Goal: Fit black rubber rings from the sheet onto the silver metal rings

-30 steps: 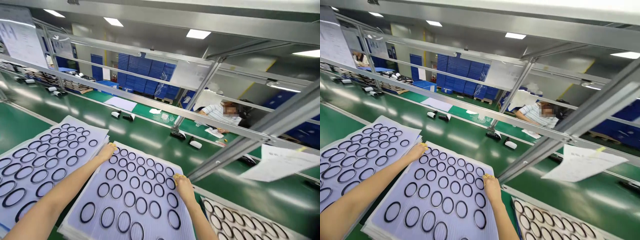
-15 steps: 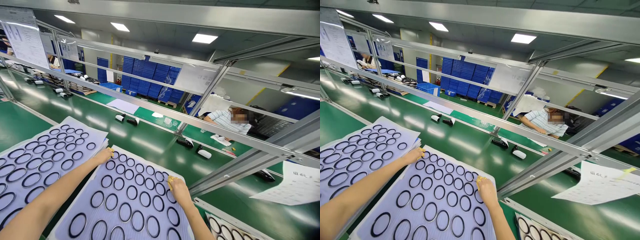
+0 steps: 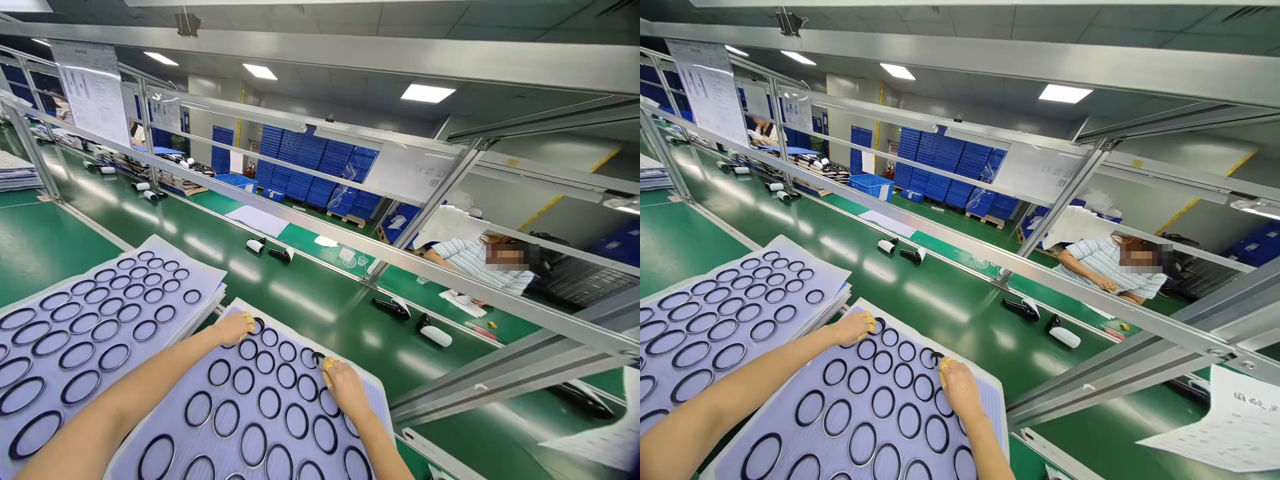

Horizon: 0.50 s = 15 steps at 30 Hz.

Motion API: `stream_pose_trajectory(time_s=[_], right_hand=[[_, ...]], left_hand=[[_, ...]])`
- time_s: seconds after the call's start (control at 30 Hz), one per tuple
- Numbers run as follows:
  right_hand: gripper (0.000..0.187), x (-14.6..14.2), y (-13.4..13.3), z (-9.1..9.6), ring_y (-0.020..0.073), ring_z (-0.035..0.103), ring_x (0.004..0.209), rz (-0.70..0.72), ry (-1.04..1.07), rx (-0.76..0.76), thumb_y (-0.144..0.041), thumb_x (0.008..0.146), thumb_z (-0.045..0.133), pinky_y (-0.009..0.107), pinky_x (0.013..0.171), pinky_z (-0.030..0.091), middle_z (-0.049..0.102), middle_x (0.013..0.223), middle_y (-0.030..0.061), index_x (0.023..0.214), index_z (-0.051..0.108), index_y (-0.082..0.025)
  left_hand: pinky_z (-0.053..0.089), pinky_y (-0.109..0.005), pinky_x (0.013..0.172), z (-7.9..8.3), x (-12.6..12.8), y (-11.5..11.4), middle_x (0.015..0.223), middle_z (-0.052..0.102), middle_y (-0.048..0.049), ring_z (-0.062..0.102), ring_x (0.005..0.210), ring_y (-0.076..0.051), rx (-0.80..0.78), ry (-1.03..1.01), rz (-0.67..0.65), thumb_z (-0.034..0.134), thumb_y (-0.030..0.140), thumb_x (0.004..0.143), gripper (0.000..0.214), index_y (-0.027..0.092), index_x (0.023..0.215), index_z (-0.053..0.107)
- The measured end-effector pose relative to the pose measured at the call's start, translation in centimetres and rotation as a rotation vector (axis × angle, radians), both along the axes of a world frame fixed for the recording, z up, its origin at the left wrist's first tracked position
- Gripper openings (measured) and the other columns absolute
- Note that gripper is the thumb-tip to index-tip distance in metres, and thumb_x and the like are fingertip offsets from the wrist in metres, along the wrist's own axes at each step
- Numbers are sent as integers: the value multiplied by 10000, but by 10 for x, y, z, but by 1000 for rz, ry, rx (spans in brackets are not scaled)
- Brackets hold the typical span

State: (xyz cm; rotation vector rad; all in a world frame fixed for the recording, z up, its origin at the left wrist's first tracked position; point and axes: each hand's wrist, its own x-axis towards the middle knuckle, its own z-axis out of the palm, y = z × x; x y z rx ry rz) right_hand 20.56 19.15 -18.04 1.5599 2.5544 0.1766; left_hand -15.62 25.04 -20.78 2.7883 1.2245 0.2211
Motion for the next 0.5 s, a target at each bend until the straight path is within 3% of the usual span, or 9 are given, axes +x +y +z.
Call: stream_pose_trajectory(time_s=[0.23, 0.5], right_hand=[[204, -20, 10, -5, 195, 657, 926, 36, -24, -48, -296, 936, 586, 404, 818, 551, 660, 1088, 61, 1082, 625, -159], [204, -25, 11, -2, 194, 656, 922, 26, -23, -42, -297, 937, 584, 404, 815, 551, 658, 1089, 60, 1085, 624, -161]], left_hand=[[520, -444, 880, 0, 8, 11, 1189, 596, -96, 603, 1036, -227, -22, 121, -6, 570, 311, 928, 288, 151, 1167, 581], [521, -434, 879, 5, 11, 6, 1181, 601, -94, 605, 1025, -219, -2, 81, 13, 562, 309, 933, 269, 156, 1152, 590]])
